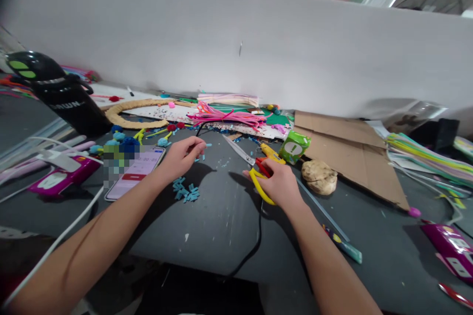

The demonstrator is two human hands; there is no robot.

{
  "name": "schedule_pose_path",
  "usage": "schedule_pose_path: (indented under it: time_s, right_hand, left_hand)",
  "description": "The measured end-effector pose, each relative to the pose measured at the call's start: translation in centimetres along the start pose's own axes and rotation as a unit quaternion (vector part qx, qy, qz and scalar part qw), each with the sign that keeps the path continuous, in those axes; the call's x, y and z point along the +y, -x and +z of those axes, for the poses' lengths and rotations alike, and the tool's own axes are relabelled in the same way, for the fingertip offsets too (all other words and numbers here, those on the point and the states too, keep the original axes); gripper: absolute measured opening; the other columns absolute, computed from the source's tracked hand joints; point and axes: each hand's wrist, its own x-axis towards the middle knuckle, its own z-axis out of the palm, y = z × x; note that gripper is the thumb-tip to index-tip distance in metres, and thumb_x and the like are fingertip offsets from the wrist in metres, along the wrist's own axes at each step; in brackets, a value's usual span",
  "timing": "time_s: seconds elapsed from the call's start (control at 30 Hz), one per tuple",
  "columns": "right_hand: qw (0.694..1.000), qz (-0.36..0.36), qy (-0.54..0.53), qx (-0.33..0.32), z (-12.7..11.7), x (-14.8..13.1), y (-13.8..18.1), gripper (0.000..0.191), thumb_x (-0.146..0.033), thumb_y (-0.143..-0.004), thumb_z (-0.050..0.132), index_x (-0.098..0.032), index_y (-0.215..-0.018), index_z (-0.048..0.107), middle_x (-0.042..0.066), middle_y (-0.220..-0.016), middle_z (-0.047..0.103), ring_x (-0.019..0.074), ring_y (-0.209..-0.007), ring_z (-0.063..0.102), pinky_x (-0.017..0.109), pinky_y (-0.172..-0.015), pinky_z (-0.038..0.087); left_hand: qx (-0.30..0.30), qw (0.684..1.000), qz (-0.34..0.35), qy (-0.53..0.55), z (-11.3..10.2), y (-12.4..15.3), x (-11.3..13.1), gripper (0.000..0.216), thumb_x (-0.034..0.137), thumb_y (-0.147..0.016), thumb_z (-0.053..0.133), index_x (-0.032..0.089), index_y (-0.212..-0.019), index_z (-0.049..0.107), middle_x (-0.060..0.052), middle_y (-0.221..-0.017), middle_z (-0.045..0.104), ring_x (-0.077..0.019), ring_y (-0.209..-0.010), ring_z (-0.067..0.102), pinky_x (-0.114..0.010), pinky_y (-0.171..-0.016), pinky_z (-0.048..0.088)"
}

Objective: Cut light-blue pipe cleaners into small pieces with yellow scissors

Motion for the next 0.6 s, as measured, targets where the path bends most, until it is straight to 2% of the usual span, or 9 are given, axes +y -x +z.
schedule_pose_path:
  time_s: [0.1, 0.23, 0.4, 0.6]
  right_hand:
    - [1.000, -0.007, 0.019, -0.021, -1.2, 0.0, -0.3, 0.044, -0.058, -0.071, 0.068, -0.021, -0.063, 0.046, -0.003, -0.057, 0.047, 0.0125, -0.055, 0.042, 0.026, -0.051, 0.032]
    - [0.998, -0.010, 0.046, -0.039, -1.9, 0.0, -0.3, 0.042, -0.058, -0.067, 0.072, -0.022, -0.071, 0.049, -0.003, -0.061, 0.051, 0.0123, -0.056, 0.044, 0.024, -0.051, 0.034]
    - [1.000, 0.002, 0.013, -0.015, -0.4, 0.3, 0.6, 0.043, -0.058, -0.069, 0.071, -0.021, -0.069, 0.049, -0.004, -0.060, 0.049, 0.0117, -0.055, 0.042, 0.024, -0.051, 0.034]
    - [0.999, 0.009, 0.017, -0.036, 0.4, 0.9, 1.5, 0.039, -0.057, -0.068, 0.072, -0.021, -0.074, 0.058, -0.003, -0.059, 0.051, 0.0117, -0.055, 0.042, 0.024, -0.051, 0.033]
  left_hand:
    - [-0.001, 1.000, 0.004, 0.001, -0.1, 0.0, 0.3, 0.027, 0.037, -0.097, 0.045, 0.017, -0.088, 0.061, 0.000, -0.073, 0.061, -0.0127, -0.064, 0.053, -0.024, -0.061, 0.039]
    - [-0.011, 1.000, 0.024, -0.006, -0.1, 0.1, 0.6, 0.026, 0.036, -0.097, 0.044, 0.017, -0.091, 0.061, -0.001, -0.075, 0.060, -0.0131, -0.066, 0.053, -0.025, -0.062, 0.039]
    - [-0.015, 0.998, 0.057, -0.037, 0.3, 0.2, 0.5, 0.024, 0.034, -0.098, 0.043, 0.017, -0.092, 0.060, -0.001, -0.075, 0.060, -0.0130, -0.066, 0.053, -0.025, -0.064, 0.039]
    - [-0.019, 0.996, 0.075, -0.049, 0.5, 0.4, 0.3, 0.021, 0.031, -0.098, 0.045, 0.017, -0.093, 0.060, -0.001, -0.077, 0.062, -0.0125, -0.066, 0.053, -0.024, -0.065, 0.040]
